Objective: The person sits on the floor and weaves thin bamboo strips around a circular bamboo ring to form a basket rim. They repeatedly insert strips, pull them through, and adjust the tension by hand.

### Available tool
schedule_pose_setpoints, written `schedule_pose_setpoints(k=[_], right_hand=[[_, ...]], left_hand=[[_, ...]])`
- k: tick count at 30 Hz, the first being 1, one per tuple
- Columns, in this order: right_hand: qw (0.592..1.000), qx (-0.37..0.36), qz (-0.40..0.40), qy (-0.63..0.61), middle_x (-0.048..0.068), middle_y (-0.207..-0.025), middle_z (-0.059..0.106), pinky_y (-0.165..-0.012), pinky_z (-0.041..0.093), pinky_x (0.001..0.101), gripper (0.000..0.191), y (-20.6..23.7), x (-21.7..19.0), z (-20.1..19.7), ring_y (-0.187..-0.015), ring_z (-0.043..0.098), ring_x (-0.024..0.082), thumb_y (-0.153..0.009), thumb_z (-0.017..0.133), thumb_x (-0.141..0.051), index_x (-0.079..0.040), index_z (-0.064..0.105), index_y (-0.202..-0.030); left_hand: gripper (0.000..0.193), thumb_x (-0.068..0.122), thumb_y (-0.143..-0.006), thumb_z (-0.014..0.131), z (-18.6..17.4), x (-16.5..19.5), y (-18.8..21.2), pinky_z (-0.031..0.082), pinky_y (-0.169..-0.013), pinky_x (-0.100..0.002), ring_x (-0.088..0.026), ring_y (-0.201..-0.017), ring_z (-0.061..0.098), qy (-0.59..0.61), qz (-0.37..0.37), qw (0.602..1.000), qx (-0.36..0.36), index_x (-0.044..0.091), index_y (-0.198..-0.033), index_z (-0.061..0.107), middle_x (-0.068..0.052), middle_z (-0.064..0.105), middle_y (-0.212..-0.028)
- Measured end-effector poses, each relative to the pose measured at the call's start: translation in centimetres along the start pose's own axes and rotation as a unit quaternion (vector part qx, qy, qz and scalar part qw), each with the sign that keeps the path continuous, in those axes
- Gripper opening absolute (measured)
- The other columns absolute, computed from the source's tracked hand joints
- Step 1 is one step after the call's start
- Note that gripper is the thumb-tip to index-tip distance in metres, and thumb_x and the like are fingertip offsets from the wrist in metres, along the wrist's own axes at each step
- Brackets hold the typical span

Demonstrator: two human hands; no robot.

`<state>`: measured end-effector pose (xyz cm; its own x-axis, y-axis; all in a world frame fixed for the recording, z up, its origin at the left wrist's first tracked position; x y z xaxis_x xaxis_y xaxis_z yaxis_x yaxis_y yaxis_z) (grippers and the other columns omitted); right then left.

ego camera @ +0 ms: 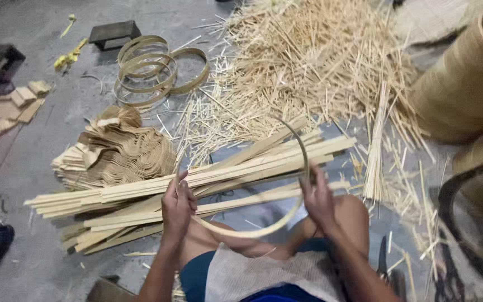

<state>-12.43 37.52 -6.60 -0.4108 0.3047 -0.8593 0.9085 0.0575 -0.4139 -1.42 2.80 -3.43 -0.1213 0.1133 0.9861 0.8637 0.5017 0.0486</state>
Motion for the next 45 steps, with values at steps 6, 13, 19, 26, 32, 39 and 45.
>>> schedule_pose_setpoints(k=[6, 13, 19, 26, 32, 39, 45], right_hand=[[0.909, -0.140, -0.324, 0.222, 0.015, -0.101, 0.069, -0.078, 0.055, 0.0426, 0.037, -4.9, -6.8, -0.2, -0.093, 0.069, 0.033, -0.094, 0.071, -0.036, -0.006, 0.062, -0.114], [0.888, -0.140, -0.359, 0.250, 0.006, -0.068, 0.055, -0.053, 0.049, 0.0398, 0.030, -7.7, -9.2, 0.2, -0.060, 0.063, 0.024, -0.100, 0.072, -0.027, -0.007, 0.056, -0.085], [0.941, -0.173, -0.258, 0.131, 0.015, -0.099, 0.068, -0.066, 0.056, 0.0364, 0.041, -8.0, -6.8, -0.7, -0.079, 0.070, 0.027, -0.093, 0.078, -0.034, -0.005, 0.064, -0.119], [0.953, -0.096, 0.129, -0.258, 0.004, -0.101, 0.062, -0.063, 0.050, 0.0260, 0.053, -4.9, 2.6, 0.1, -0.077, 0.057, 0.011, -0.107, 0.060, -0.019, -0.009, 0.044, -0.157], [0.908, 0.003, 0.243, -0.341, -0.001, -0.082, 0.055, -0.049, 0.038, 0.0207, 0.044, -1.6, 9.3, 1.2, -0.060, 0.049, 0.005, -0.110, 0.059, -0.023, -0.006, 0.054, -0.150], [0.932, -0.045, 0.229, -0.277, -0.001, -0.090, 0.066, -0.055, 0.048, 0.0204, 0.048, -2.0, 9.2, 2.8, -0.065, 0.061, 0.007, -0.108, 0.058, -0.026, -0.007, 0.046, -0.150], [0.889, 0.136, 0.186, -0.396, -0.002, -0.080, 0.050, -0.046, 0.035, 0.0223, 0.042, -0.1, 8.6, 4.1, -0.056, 0.043, 0.006, -0.109, 0.060, -0.022, -0.005, 0.051, -0.146]], left_hand=[[0.046, 0.022, -0.109, 0.047, 3.3, 0.4, 5.4, 0.044, -0.052, -0.023, -0.006, -0.058, 0.052, -0.151, 0.112, 0.977, -0.105, 0.002, -0.150, 0.053, 0.000, 0.059, -0.071], [0.049, 0.021, -0.105, 0.052, 6.6, 2.1, 9.7, 0.041, -0.045, -0.026, -0.007, -0.049, 0.048, -0.265, 0.185, 0.938, -0.129, 0.003, -0.151, 0.049, 0.002, 0.052, -0.059], [0.049, 0.024, -0.110, 0.048, 4.9, -0.1, 8.4, 0.040, -0.051, -0.030, -0.011, -0.054, 0.045, -0.211, 0.191, 0.958, -0.041, 0.007, -0.156, 0.047, -0.001, 0.050, -0.066], [0.060, 0.026, -0.111, 0.046, 4.7, -6.0, 3.3, 0.064, -0.078, -0.033, -0.020, -0.087, 0.069, 0.326, -0.011, 0.945, 0.008, -0.001, -0.161, 0.026, -0.009, 0.062, -0.105], [0.070, 0.017, -0.101, 0.057, 3.5, -10.4, 4.8, 0.063, -0.073, -0.035, -0.025, -0.090, 0.073, 0.201, -0.138, 0.962, -0.124, 0.009, -0.162, 0.022, -0.013, 0.064, -0.103], [0.069, 0.015, -0.102, 0.060, 2.9, -9.9, 6.2, 0.066, -0.071, -0.035, -0.021, -0.088, 0.070, 0.182, -0.096, 0.977, -0.061, 0.006, -0.164, 0.030, -0.012, 0.066, -0.103], [0.072, 0.016, -0.102, 0.057, 5.4, -10.9, 5.8, 0.064, -0.068, -0.033, -0.021, -0.088, 0.071, 0.286, -0.117, 0.947, -0.094, 0.011, -0.164, 0.022, -0.009, 0.065, -0.102]])
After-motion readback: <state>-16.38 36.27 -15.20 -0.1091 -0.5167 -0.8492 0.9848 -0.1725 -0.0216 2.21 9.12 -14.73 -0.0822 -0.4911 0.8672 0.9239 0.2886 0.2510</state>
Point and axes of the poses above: each hand's wrist, its own y-axis away from the middle knuckle, its own z-axis out of the palm, x = y × z, the point moved 5 cm from there along -y, towards the middle knuckle
